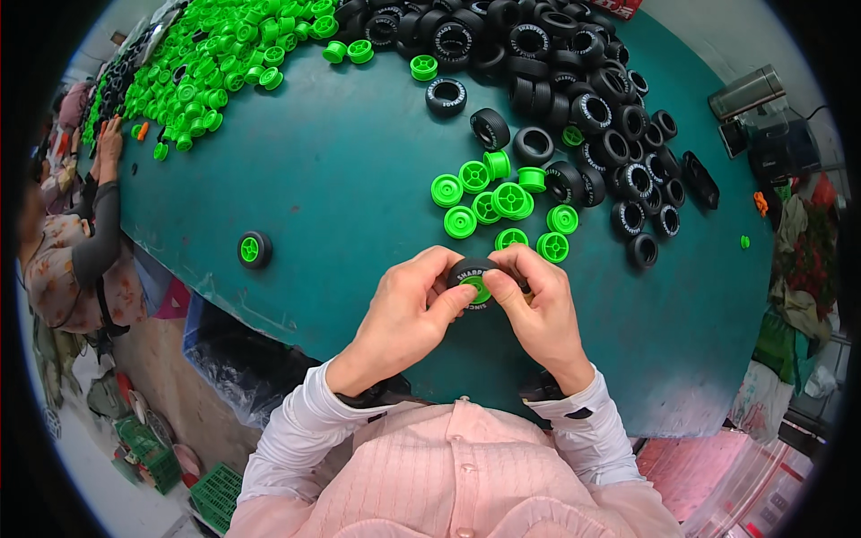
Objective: Assembling toy wheels by fitting black rubber tires onto green plastic rims.
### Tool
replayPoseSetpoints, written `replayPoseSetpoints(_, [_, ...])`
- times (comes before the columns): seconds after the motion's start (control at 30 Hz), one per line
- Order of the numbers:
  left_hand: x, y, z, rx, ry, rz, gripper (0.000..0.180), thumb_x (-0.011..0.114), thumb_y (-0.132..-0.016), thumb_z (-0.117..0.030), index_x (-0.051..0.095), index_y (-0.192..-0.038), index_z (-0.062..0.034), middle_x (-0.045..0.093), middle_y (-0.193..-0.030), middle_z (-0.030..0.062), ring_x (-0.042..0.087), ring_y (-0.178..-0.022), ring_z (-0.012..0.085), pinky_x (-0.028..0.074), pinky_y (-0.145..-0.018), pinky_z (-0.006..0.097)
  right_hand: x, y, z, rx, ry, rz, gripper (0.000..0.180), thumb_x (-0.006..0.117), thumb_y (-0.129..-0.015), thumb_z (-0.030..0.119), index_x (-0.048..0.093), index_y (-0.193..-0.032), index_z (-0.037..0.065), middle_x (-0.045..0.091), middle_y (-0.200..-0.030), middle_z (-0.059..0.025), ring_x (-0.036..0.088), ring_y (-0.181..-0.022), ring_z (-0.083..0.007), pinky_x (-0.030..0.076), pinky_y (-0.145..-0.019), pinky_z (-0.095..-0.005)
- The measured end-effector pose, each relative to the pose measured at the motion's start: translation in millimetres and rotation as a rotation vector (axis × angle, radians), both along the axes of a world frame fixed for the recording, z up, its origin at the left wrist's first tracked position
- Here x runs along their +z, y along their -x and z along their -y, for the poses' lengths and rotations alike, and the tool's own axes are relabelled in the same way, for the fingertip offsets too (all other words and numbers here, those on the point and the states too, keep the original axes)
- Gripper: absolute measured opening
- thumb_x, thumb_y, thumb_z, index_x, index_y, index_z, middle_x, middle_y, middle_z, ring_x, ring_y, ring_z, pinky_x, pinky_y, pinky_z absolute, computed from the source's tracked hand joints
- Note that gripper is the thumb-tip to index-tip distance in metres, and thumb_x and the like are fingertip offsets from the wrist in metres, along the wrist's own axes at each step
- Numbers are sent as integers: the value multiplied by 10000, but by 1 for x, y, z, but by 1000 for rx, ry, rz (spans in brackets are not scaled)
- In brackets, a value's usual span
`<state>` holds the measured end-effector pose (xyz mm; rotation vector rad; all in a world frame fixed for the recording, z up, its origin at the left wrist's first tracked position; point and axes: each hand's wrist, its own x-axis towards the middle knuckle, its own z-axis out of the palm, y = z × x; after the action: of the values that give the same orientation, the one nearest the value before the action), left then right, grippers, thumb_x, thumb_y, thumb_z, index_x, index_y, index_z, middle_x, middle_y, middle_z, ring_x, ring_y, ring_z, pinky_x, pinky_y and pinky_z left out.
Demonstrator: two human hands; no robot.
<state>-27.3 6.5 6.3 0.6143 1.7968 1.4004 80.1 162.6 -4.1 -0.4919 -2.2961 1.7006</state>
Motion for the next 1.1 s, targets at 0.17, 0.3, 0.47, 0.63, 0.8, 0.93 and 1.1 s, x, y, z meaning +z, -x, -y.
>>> replayPoseSetpoints(0.17, [0,3,-2,-30,-85,50,161,666,-908,-42,605,-1035,36,645,-844,66,616,-720,107,508,-646,257,0,-1,1,-38,221,68,198,675,-958,162,610,-970,-25,588,-738,-34,520,-625,-90,403,-525,-261])
replayPoseSetpoints(0.3, [-1,3,-1,6,-109,213,180,665,-948,-90,607,-1077,22,655,-888,56,641,-749,116,534,-674,257,-2,1,-9,7,350,96,198,665,-977,187,621,-962,-5,597,-766,0,524,-650,-50,400,-508,-217])
replayPoseSetpoints(0.47, [-4,6,0,66,-146,411,247,637,-1003,-180,601,-1128,30,670,-979,75,677,-820,136,572,-706,266,0,2,-4,-42,490,137,196,674,-973,187,636,-1012,-1,630,-844,-4,542,-687,-45,429,-528,-213])
replayPoseSetpoints(0.63, [-1,2,-1,138,-171,464,259,601,-1022,-201,600,-1144,27,676,-1043,81,685,-899,162,595,-760,299,3,-4,-3,-48,505,137,230,686,-964,174,647,-1089,-15,655,-890,-16,555,-725,-49,441,-555,-209])
replayPoseSetpoints(0.8, [-5,0,-1,159,-259,450,278,603,-1023,-211,603,-1165,28,680,-1061,82,677,-931,158,606,-752,319,12,-3,0,-37,508,158,243,690,-962,181,648,-1100,-14,648,-883,-13,551,-698,-52,442,-563,-208])
replayPoseSetpoints(0.93, [-13,2,1,125,-338,542,278,596,-1026,-214,606,-1178,19,684,-1084,83,676,-942,150,609,-776,329,3,-4,-6,-21,638,131,250,694,-959,191,649,-1095,-14,625,-854,-1,536,-668,-53,449,-586,-203])
replayPoseSetpoints(1.1, [-10,-1,0,195,-318,583,283,598,-1025,-228,605,-1185,6,688,-1099,86,683,-957,154,609,-811,351,8,1,-2,-12,560,122,234,699,-948,168,653,-1084,-17,617,-848,5,533,-686,-51,457,-602,-203])
